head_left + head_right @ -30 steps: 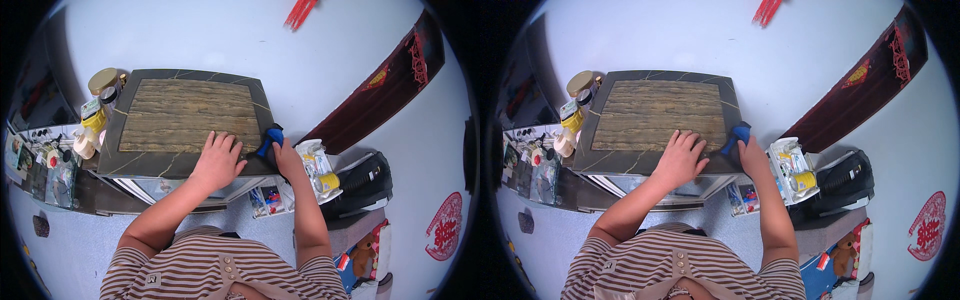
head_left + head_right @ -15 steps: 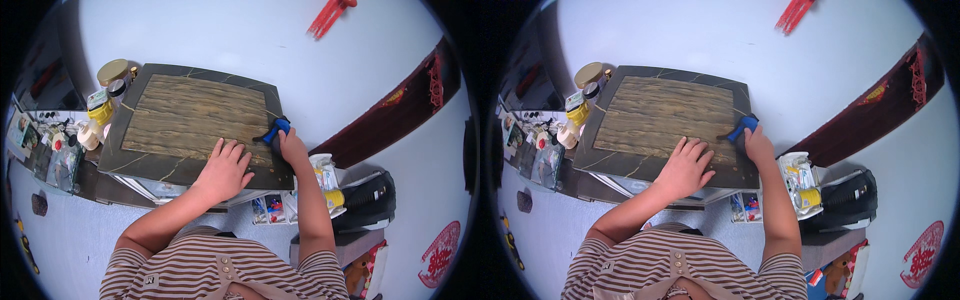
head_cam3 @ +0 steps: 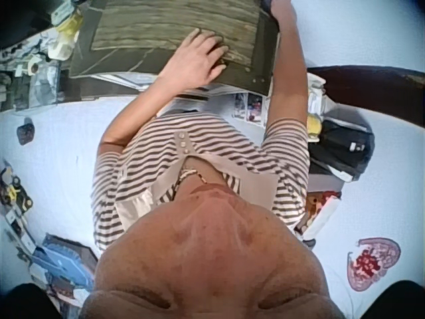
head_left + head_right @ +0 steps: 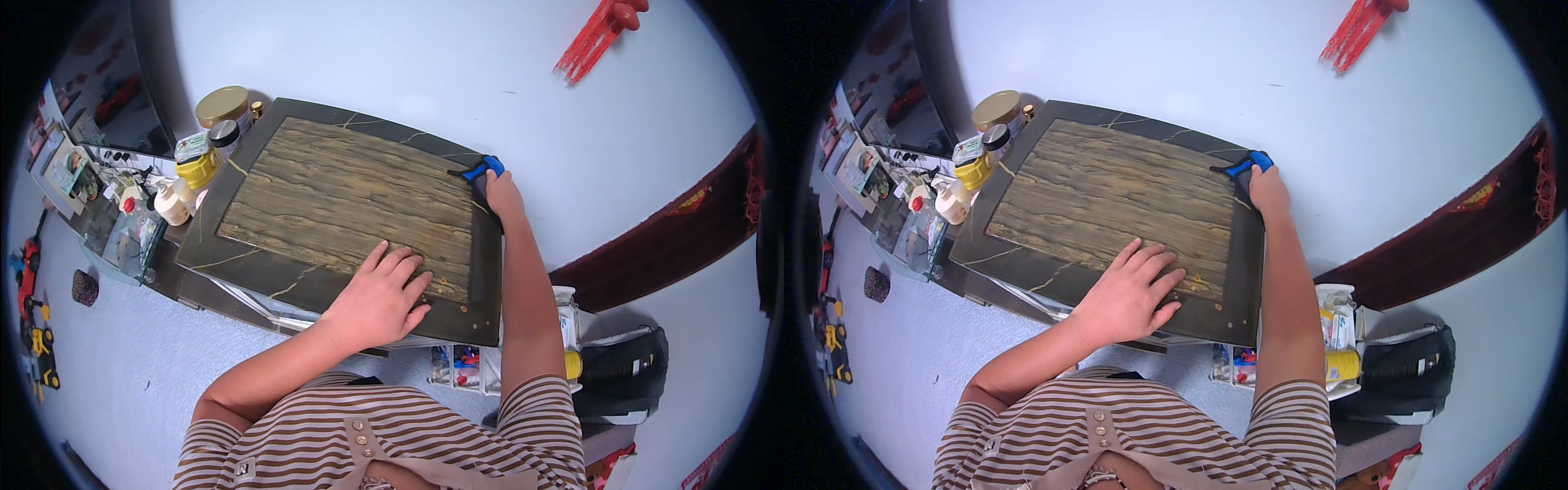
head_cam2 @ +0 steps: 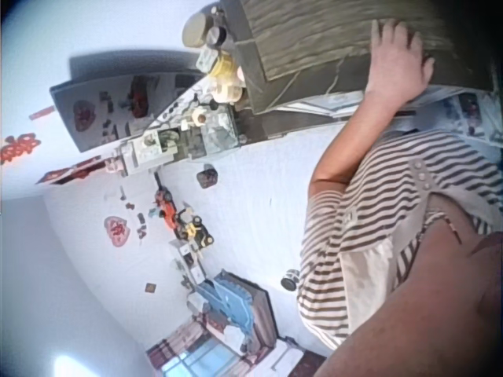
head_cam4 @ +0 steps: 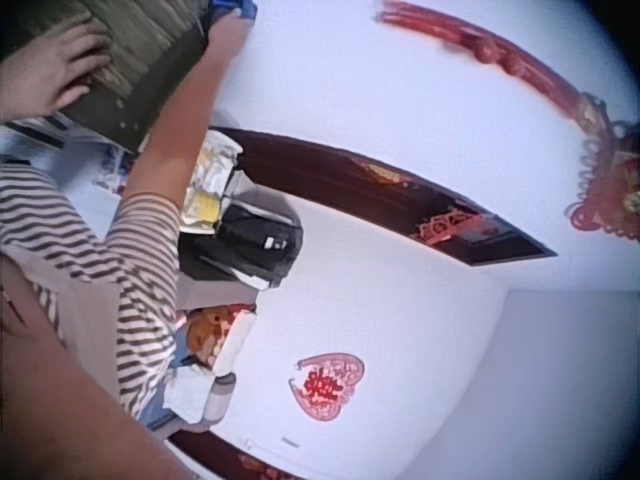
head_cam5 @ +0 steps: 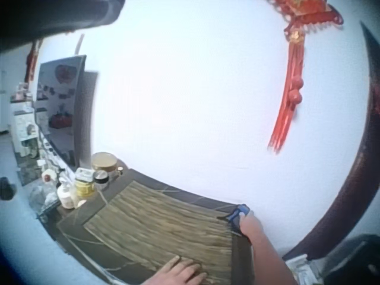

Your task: The person applies a decorative film onto the top surface of a cabinet, smoothing and pressing it down using a squeegee and by hand.

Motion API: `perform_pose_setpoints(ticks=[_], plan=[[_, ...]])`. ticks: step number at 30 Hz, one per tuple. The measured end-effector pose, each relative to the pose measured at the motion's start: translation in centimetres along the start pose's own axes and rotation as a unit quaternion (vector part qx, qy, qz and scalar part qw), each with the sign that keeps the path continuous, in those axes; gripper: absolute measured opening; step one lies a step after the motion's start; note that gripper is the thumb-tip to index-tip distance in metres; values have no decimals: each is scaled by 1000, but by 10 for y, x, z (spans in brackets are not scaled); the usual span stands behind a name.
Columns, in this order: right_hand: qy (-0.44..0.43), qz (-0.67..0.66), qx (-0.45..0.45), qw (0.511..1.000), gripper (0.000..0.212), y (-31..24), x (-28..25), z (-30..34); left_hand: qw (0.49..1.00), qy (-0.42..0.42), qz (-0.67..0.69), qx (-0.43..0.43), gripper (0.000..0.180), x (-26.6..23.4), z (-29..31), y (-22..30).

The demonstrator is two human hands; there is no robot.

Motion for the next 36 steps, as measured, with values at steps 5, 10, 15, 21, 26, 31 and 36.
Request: perform_pose_setpoints(ticks=[5,10,15,21,26,31,36], plan=[[-18,-25,34,999,64,-2,7,-26,1000,6,4,-3,44,0,0,0],[-9,-42,40,998,64,-1,8,-22,1000,13,6,8,43,1,1,-1],[-11,-47,46,998,65,4,0,9,1000,21,3,16,43,4,2,-2],[31,-58,-18,998,61,14,-13,68,999,23,-11,22,44,3,4,-3],[15,-35,-30,999,58,23,-35,130,999,19,-11,24,45,8,6,-5],[-1,-32,-13,999,58,24,-57,188,1000,4,-16,24,47,10,8,-8],[-8,-29,-1,1000,55,25,-80,238,999,-6,-19,26,49,12,7,-6]])
Point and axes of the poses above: each hand's wrist, its own z-axis away from the middle knuckle, its own x-axis out of the palm, y = z × x, the point moved 2 cm from there along -z, towards the middle knuckle, and after that the axes turned 6 degrees about y, right-handed, at the moved point
